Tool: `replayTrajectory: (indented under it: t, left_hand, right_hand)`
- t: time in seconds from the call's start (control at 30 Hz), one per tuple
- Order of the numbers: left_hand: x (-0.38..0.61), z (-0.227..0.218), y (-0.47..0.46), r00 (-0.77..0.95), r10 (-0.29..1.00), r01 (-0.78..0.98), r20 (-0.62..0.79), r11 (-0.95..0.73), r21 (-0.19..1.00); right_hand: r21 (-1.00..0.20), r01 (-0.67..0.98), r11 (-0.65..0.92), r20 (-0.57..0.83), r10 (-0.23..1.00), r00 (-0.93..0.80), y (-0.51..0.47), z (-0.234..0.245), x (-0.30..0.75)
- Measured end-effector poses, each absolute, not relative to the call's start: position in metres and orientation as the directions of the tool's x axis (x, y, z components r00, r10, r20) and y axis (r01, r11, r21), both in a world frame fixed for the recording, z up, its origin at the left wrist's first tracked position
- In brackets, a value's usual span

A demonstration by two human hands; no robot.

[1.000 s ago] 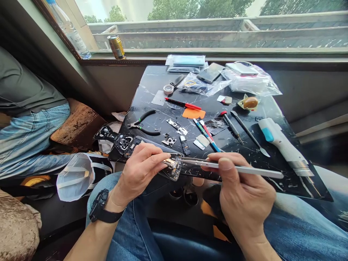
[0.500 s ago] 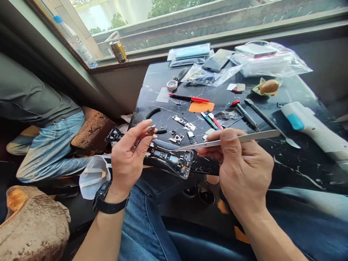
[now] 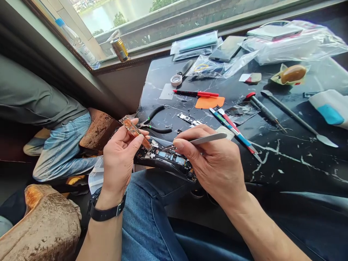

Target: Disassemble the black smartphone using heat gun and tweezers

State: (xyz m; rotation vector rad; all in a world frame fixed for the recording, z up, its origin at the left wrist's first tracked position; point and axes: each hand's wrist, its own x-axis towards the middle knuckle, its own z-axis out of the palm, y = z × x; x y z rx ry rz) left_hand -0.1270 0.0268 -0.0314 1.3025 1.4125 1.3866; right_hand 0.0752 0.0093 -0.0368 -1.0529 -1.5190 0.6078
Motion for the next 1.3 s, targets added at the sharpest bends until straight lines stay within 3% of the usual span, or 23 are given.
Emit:
replayTrajectory:
  t: [0.2,0.43,0.6,0.73,1.03,1.3]
  left_hand:
    - [-0.130,-0.037,0.032,-0.252,0.955,0.247,0.156,-0.092,0.965]
    - [-0.129,-0.040,0.039,-0.270,0.955,0.135,0.121,-0.087,0.987]
    - [-0.131,-0.044,0.041,-0.266,0.957,0.100,0.119,-0.095,0.990]
    - [-0.132,-0.046,0.040,-0.267,0.957,0.089,0.112,-0.091,0.992]
    - [-0.132,-0.048,0.038,-0.293,0.946,0.184,0.137,-0.085,0.979]
    - [-0.135,-0.054,0.038,-0.292,0.946,0.192,0.139,-0.084,0.978]
  right_hand:
    - [-0.828,0.328,0.455,0.484,0.875,0.006,0.013,-0.031,0.070]
    - [-0.830,0.364,0.422,0.429,0.901,-0.065,0.007,-0.035,0.068]
    - [-0.825,0.392,0.407,0.339,0.912,-0.233,0.009,-0.032,0.072]
    - [-0.861,0.339,0.380,0.331,0.923,-0.197,0.012,-0.032,0.072]
    - [-0.819,0.333,0.468,0.354,0.868,-0.349,0.017,-0.035,0.065]
    - [-0.689,0.402,0.603,0.440,0.789,-0.429,0.009,-0.042,0.063]
